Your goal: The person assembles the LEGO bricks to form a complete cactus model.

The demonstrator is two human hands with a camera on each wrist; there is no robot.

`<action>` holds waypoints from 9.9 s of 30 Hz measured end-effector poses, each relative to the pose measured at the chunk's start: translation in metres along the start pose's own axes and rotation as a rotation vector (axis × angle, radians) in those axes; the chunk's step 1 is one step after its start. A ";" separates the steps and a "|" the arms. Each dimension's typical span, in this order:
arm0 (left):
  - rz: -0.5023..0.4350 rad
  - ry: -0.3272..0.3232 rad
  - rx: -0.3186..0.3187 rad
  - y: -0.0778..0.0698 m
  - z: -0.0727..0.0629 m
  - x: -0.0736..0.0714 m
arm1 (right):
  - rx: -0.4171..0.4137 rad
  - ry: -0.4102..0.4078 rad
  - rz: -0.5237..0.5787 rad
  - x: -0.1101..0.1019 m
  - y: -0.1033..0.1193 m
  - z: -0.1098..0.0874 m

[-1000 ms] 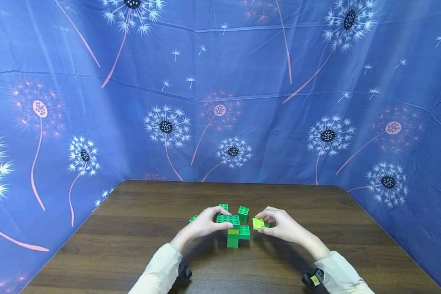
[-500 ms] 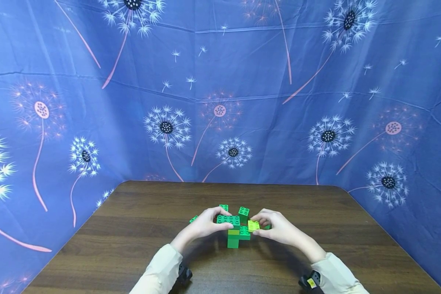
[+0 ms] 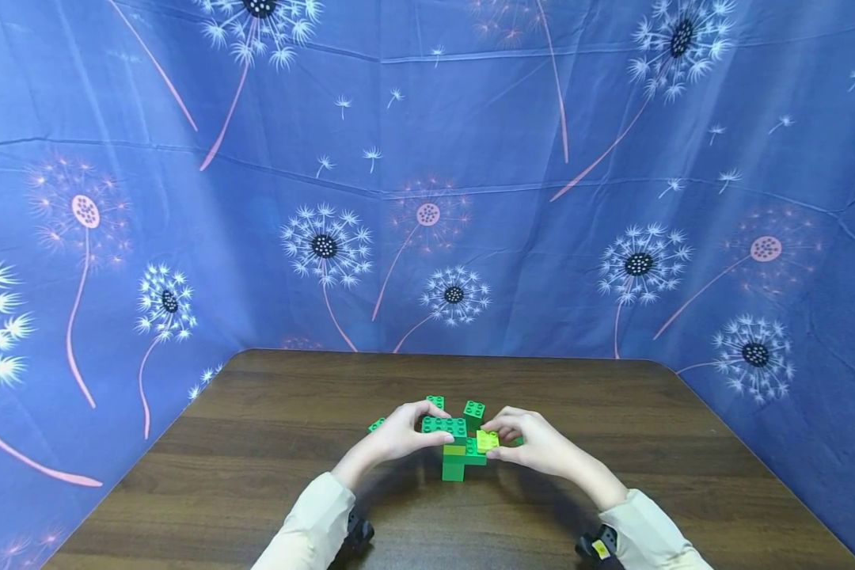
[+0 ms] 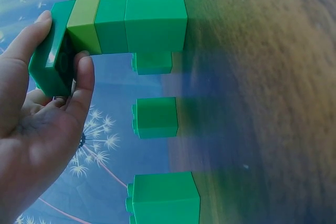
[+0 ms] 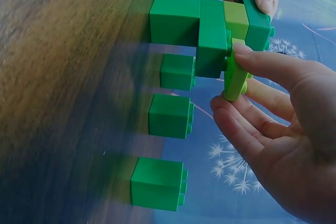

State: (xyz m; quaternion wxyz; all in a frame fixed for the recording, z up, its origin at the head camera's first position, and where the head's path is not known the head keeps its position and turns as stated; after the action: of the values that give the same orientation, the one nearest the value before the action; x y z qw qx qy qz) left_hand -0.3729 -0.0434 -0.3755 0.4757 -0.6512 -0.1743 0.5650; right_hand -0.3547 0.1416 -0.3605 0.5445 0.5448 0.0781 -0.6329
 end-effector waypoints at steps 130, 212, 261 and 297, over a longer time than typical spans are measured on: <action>-0.050 0.050 -0.050 -0.017 -0.011 -0.001 | -0.004 -0.069 -0.024 -0.021 -0.012 -0.005; -0.063 0.050 -0.048 0.004 -0.001 0.005 | 0.228 -0.118 -0.169 -0.023 -0.068 -0.014; -0.069 0.040 -0.060 -0.017 -0.014 0.004 | 0.186 0.010 -0.015 -0.011 -0.066 -0.017; -0.042 0.022 -0.060 0.005 -0.001 0.006 | 0.126 -0.043 -0.080 -0.024 -0.043 -0.014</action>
State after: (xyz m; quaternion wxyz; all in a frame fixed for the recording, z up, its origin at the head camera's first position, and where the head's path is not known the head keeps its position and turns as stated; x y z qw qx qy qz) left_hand -0.3714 -0.0418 -0.3826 0.4695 -0.6675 -0.1996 0.5424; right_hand -0.3839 0.1824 -0.3688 0.4852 0.5608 0.0482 -0.6692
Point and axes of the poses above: each hand's wrist, its own z-axis towards the middle knuckle, its own x-axis out of the palm, y = z × x, the point moved 7 cm from there along z, towards the middle knuckle, and after that the axes turned 9 degrees about -x, right-handed, at the moved point
